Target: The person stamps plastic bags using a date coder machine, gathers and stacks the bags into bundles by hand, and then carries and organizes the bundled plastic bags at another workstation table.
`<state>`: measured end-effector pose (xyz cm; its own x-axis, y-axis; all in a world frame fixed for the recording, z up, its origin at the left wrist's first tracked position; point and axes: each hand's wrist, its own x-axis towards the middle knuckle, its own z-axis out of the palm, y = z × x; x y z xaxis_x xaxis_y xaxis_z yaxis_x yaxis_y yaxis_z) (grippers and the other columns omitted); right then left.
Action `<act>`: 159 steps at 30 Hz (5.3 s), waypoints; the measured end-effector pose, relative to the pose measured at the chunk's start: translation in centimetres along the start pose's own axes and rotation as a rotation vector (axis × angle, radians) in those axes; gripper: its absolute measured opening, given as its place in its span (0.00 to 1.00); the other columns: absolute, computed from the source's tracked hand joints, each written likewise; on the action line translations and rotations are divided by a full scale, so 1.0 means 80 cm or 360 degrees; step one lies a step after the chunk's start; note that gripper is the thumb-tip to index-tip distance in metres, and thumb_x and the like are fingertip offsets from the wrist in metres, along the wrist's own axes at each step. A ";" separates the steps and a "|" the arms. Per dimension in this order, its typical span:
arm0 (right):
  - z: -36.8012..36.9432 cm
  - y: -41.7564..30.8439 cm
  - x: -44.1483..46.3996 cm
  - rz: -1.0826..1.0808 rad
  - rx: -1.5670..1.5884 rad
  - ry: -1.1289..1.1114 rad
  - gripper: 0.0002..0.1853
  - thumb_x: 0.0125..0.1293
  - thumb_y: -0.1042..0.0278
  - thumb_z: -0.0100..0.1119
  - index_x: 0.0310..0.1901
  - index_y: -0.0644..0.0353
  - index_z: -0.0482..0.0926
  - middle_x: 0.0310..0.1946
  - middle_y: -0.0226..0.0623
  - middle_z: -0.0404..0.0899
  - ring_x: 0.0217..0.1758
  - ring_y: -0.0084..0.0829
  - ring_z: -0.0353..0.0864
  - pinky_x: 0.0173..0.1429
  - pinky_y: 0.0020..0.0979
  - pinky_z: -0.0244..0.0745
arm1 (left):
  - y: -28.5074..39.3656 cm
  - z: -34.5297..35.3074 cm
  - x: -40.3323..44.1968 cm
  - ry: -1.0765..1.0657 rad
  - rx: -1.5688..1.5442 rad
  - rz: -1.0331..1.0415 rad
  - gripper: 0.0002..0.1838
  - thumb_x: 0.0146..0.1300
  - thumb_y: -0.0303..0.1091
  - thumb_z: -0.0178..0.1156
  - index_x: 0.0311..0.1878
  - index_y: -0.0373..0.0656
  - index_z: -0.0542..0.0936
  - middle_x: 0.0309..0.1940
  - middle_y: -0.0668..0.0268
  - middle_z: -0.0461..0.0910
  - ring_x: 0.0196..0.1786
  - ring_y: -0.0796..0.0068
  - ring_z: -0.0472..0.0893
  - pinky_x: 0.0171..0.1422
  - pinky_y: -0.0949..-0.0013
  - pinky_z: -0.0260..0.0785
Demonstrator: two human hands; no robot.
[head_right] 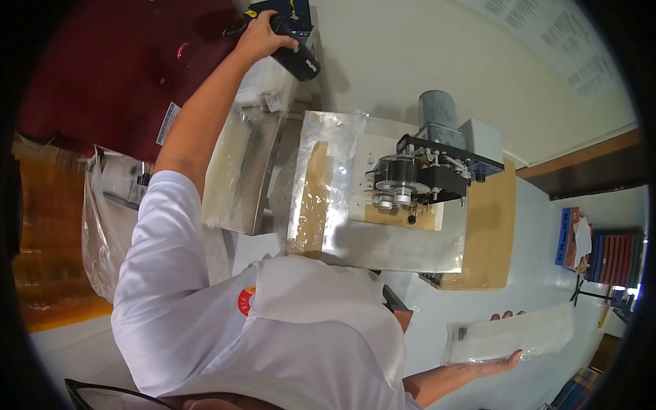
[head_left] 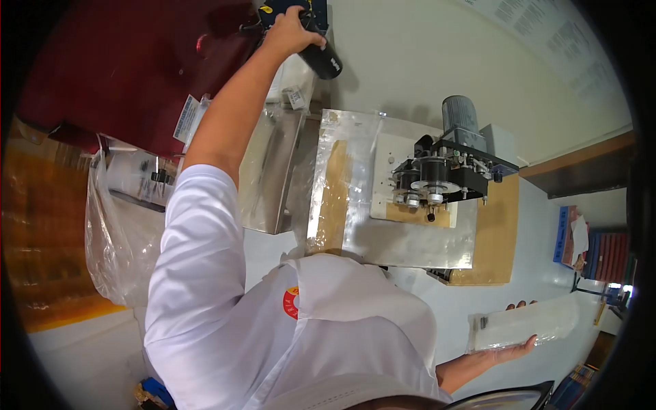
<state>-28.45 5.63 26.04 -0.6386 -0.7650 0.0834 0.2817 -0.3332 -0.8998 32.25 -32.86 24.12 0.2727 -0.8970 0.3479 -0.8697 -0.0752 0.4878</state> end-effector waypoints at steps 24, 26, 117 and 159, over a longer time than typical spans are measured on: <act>-0.026 -0.011 -0.006 -0.0026 -0.0015 0.0059 0.44 0.60 0.45 0.62 0.69 0.68 0.63 0.63 0.43 0.70 0.59 0.40 0.73 0.56 0.40 0.73 | -0.012 -0.007 0.000 -0.0355 0.0744 0.0144 0.54 0.41 0.41 0.79 0.76 0.66 0.64 0.66 0.52 0.70 0.69 0.42 0.72 0.68 0.46 0.72; -0.033 -0.016 -0.009 -0.0016 0.0002 0.0023 0.44 0.59 0.45 0.63 0.70 0.68 0.62 0.64 0.43 0.69 0.59 0.41 0.73 0.56 0.40 0.73 | -0.014 -0.004 0.003 -0.0380 0.0739 0.0138 0.55 0.41 0.40 0.79 0.76 0.72 0.62 0.69 0.52 0.69 0.71 0.41 0.68 0.68 0.46 0.72; 0.351 -0.193 -1.225 0.1873 0.4288 -0.4909 0.15 0.78 0.53 0.53 0.49 0.58 0.76 0.23 0.46 0.82 0.19 0.35 0.81 0.27 0.36 0.78 | -0.050 -0.121 -1.497 0.1372 -0.1176 -0.3563 0.30 0.59 0.50 0.69 0.62 0.45 0.80 0.60 0.54 0.82 0.62 0.54 0.80 0.67 0.56 0.72; 0.284 -0.287 -2.231 0.2697 0.3700 -0.5438 0.10 0.74 0.63 0.52 0.43 0.58 0.79 0.20 0.35 0.75 0.14 0.25 0.70 0.17 0.28 0.58 | -0.633 -0.646 -2.132 0.1984 -0.0963 -0.3261 0.25 0.61 0.45 0.67 0.58 0.40 0.83 0.51 0.53 0.86 0.53 0.60 0.85 0.61 0.58 0.76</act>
<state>95.37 137.31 41.57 -0.6583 0.4897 0.5717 -0.4025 0.4128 -0.8171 51.02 146.42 -18.58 0.4326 0.6419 -0.6331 0.7373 0.1523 0.6582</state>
